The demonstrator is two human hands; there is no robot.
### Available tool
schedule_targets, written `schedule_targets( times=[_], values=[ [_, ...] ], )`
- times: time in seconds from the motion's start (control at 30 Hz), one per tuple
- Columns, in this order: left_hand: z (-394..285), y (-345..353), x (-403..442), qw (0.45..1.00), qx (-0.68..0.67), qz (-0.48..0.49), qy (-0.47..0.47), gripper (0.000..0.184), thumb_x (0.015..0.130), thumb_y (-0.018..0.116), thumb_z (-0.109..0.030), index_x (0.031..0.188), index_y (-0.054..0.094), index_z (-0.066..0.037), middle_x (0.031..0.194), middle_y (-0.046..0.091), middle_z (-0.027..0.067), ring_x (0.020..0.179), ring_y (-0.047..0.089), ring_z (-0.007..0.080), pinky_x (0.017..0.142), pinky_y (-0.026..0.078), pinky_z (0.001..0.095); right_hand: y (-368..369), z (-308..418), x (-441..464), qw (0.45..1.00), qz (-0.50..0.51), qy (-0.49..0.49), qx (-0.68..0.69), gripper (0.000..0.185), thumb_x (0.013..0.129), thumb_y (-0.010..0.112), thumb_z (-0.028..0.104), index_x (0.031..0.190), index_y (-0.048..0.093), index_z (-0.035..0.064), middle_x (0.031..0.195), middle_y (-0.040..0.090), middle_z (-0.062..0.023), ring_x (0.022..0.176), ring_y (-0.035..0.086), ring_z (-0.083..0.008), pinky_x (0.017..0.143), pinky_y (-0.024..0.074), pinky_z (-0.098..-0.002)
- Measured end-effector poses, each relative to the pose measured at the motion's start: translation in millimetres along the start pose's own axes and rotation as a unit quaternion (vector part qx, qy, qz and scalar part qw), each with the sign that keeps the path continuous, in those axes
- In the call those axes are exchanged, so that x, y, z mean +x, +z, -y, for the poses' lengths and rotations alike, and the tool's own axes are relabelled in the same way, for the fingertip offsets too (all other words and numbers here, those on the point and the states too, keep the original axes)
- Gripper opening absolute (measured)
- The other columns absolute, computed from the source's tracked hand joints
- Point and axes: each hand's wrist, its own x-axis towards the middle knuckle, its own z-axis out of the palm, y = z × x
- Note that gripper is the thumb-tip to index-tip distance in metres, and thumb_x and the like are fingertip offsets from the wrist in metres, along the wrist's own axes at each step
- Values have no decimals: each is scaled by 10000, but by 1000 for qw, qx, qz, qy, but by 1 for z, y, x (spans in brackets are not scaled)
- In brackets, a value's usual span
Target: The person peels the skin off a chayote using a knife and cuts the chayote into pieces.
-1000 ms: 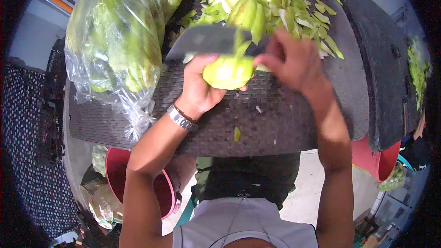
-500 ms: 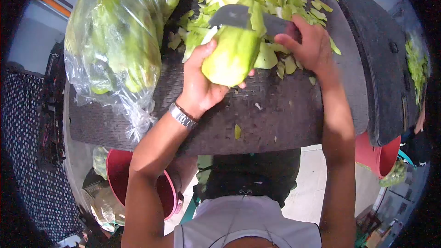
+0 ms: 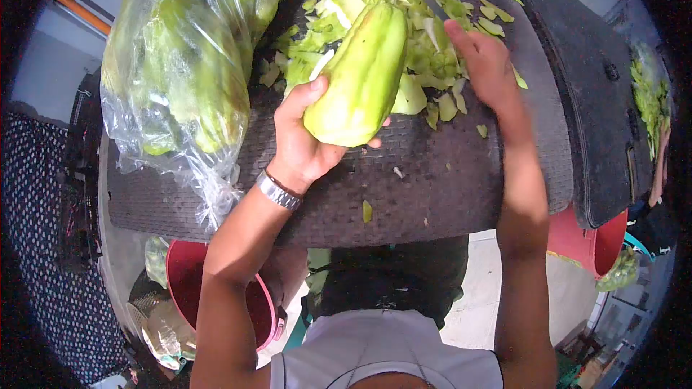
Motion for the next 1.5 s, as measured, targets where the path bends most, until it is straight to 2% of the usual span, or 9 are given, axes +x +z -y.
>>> schedule_targets(
  times=[0.13,0.43,0.63,0.7,0.97,1.07,1.1,1.17,1.5],
  values=[
    [8,-7,9,990,-85,-101,40,724,979,544,-558,1498,462,-61,1370,627,175,1123,677,370,859,596,563,4,32,-19,1000,21,15,13,765,924,577,718,783,674,-28,695,639,-212,690,657,-348,703,511,-446],
    [-3,-6,5,1000,-9,12,-24,655,988,550,-525,1467,500,-81,1376,629,138,1162,669,324,923,556,633,17,47,-34,988,53,-76,125,688,895,668,670,807,666,-12,631,625,-167,611,655,-309,617,509,-421],
    [23,-36,2,988,-113,-88,56,479,1002,632,-376,1410,544,-142,1321,635,102,1199,633,291,1029,533,507,27,82,-76,960,89,-242,106,482,854,789,446,884,553,27,642,592,-97,579,632,-229,565,485,-374],
    [22,-32,10,986,-92,-136,25,555,1046,468,-480,1341,562,-20,1281,670,159,1162,659,303,1069,496,447,37,81,-79,963,81,-244,82,554,806,832,483,880,506,42,617,615,-78,557,665,-266,553,514,-386],
    [10,-17,4,996,-92,10,8,505,1035,490,-457,1324,579,-53,1231,683,125,1092,689,271,1020,534,414,39,82,-81,959,60,-273,46,583,798,826,534,843,495,57,622,639,-63,556,677,-269,557,535,-395],
    [21,-11,4,976,-115,-153,108,503,996,507,-425,1322,579,-49,1184,697,144,1058,704,288,958,568,458,35,68,-67,964,53,-249,76,558,851,774,555,858,544,47,667,654,-93,622,689,-299,595,526,-414],
    [11,-23,4,992,-114,11,53,579,961,538,-428,1377,544,-25,1228,681,167,1088,694,323,896,591,512,34,59,-56,977,39,-200,55,585,848,754,597,837,561,46,651,649,-104,626,693,-311,605,531,-428],
    [2,-10,1,999,-16,0,40,674,894,590,-487,1399,532,-45,1301,641,190,1075,677,384,855,592,564,32,40,-31,995,3,-102,13,652,842,713,683,794,596,43,619,641,-127,633,701,-335,626,539,-458],
    [36,-37,3,990,-63,-97,78,562,1062,459,-478,1412,513,-42,1388,603,151,1261,598,306,1110,473,462,26,82,-74,961,86,-237,112,646,838,738,659,817,568,36,596,627,-90,580,697,-307,564,544,-427]
  ],
)
